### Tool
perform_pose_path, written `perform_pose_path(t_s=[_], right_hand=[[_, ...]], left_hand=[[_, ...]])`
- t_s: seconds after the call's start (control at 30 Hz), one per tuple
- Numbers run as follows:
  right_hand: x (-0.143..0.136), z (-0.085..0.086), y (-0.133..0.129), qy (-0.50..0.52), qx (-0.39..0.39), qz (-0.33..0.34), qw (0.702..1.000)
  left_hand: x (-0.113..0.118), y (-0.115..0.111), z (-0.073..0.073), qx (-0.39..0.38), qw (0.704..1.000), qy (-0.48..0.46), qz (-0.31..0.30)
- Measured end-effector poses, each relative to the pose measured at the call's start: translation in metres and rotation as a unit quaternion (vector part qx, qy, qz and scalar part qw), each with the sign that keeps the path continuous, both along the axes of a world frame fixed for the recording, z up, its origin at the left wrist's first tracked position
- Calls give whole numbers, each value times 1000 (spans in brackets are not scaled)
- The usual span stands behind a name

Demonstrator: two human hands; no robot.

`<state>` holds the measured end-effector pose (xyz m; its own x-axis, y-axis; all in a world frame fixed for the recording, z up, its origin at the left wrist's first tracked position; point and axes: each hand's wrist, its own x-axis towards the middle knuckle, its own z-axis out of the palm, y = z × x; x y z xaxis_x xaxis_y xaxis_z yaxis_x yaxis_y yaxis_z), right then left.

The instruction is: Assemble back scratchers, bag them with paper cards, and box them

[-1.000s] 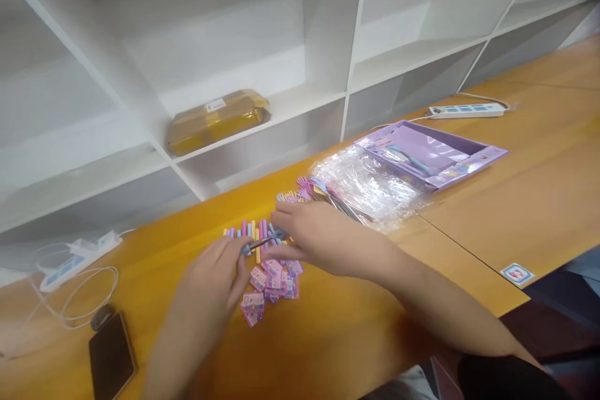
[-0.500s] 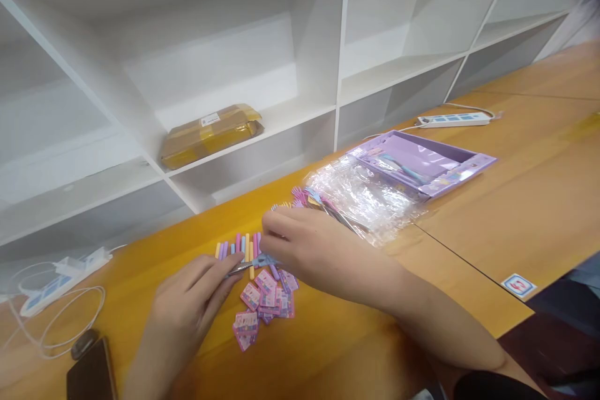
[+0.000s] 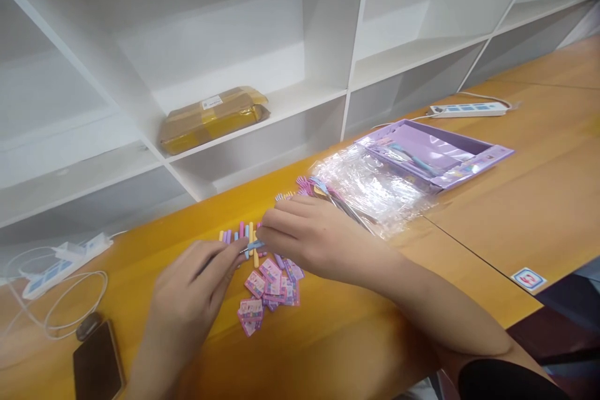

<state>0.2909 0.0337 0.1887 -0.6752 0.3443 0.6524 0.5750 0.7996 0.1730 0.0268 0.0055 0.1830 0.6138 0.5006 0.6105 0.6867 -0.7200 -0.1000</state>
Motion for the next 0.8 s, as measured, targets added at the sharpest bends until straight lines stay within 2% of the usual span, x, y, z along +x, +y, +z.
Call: perform_pose_path(t_s=[0.3, 0.47, 0.53, 0.63, 0.73, 0.8], right_hand=[[-5, -7, 2, -7, 11, 18, 1000], [5, 2, 9, -11, -53, 3, 999], [29, 7, 23, 4, -93, -22, 995], [94, 10, 48, 93, -141, -76, 983], [169, 3, 67, 212, -181, -178, 944], [203, -6, 72, 264, -209, -229, 913]], left_hand=[[8, -1, 2, -2, 999, -40, 6], [11, 8, -4, 30, 997, -72, 28], [-4, 17, -1, 38, 995, -75, 49], [-51, 30, 14, 48, 989, -79, 118], [-102, 31, 32, 70, 978, -80, 178], [-123, 28, 39, 83, 972, -83, 206]])
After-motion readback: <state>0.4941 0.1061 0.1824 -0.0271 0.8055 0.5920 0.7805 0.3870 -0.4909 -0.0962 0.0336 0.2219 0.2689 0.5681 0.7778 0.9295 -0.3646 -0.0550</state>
